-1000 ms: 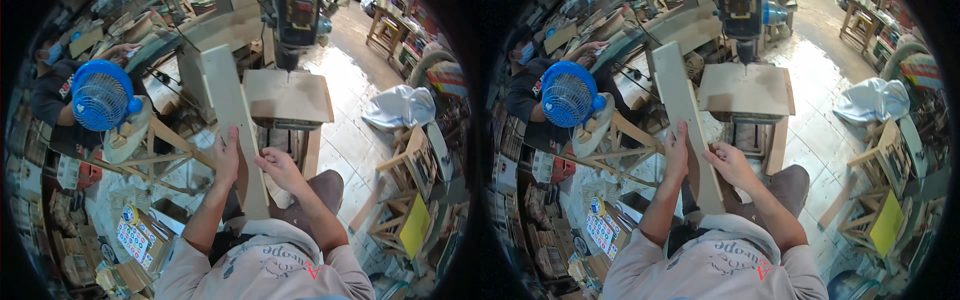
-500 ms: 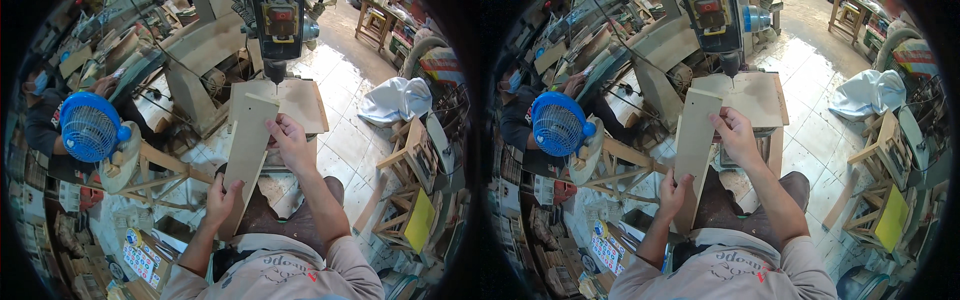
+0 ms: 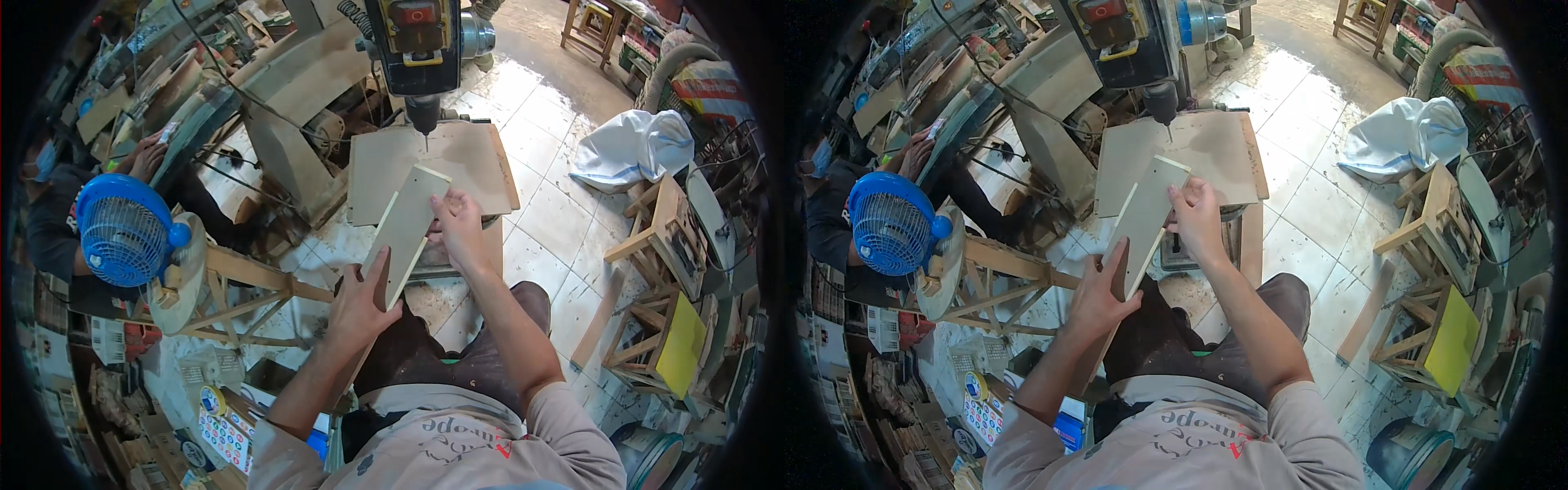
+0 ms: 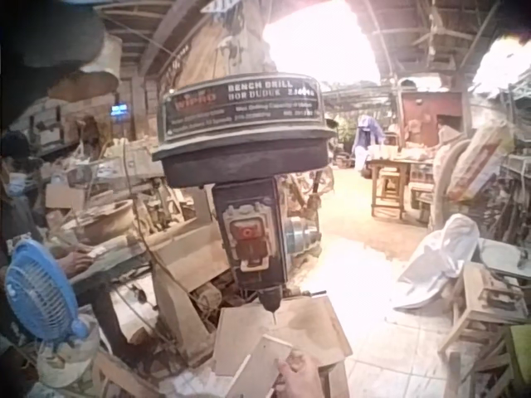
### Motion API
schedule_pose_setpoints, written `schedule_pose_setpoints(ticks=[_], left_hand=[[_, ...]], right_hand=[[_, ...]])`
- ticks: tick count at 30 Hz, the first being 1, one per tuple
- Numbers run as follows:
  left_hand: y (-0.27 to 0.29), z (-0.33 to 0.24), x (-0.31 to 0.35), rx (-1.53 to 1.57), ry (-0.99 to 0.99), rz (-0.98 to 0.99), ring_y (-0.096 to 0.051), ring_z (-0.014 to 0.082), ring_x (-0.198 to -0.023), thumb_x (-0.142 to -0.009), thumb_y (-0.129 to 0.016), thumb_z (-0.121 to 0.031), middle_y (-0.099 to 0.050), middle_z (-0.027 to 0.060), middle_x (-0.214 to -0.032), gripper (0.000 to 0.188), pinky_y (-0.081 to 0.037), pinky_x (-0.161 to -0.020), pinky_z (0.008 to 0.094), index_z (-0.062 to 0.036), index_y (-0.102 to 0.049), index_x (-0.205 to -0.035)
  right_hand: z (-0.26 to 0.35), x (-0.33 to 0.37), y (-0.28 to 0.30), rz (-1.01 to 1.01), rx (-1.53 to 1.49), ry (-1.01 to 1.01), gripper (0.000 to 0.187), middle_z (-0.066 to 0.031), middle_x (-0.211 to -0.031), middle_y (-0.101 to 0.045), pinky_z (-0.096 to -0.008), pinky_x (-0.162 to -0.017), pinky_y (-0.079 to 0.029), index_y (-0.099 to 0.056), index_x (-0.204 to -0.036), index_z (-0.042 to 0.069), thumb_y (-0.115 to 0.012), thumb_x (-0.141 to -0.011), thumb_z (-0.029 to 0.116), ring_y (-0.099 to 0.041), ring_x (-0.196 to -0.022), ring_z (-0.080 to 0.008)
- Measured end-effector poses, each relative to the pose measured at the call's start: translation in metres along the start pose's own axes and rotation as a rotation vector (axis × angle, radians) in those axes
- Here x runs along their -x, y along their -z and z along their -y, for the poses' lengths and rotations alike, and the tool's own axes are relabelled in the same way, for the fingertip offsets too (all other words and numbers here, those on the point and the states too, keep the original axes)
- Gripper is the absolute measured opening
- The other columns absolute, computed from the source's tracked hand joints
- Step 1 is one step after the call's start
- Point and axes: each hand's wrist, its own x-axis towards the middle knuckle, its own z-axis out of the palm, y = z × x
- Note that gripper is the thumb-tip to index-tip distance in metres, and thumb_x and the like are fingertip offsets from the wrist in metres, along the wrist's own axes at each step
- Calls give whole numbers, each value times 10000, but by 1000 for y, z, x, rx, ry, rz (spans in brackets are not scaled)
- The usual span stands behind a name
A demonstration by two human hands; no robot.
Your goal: The person sits on the floor in a workshop and uses a drill press to make holes in small wooden pieces. They then pick up a larger wooden frame, apply glue to the edges, and attach the drilled pieces to it.
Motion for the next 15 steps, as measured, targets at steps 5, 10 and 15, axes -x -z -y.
schedule_pose_setpoints(ticks=[5,10,15], left_hand=[[15,12,-24,-23,-50,48,-555,462,-1022,-694,-727,-273,-459,274,-1142,886,-482,-904,455,-295,-329,-1486],[33,17,-54,-96,-105,99,-568,436,-990,-681,-729,-300,-462,259,-1123,883,-482,-888,430,-312,-349,-1478],[38,22,-78,-129,-147,123,-536,418,-1065,-696,-744,-300,-429,253,-1162,888,-462,-953,420,-309,-336,-1485]], right_hand=[[21,-4,14,26,816,209,370,-157,-712,-630,-320,-497,-486,-561,-1196,0,-639,-910,221,-618,-584,-168],[42,-28,32,-63,1021,477,340,-63,-613,-602,-279,-509,-438,-632,-1162,37,-623,-921,276,-534,-502,-97],[138,-92,58,-346,808,606,352,-71,-546,-597,-295,-508,-435,-697,-997,57,-627,-894,386,-579,-507,-123]])
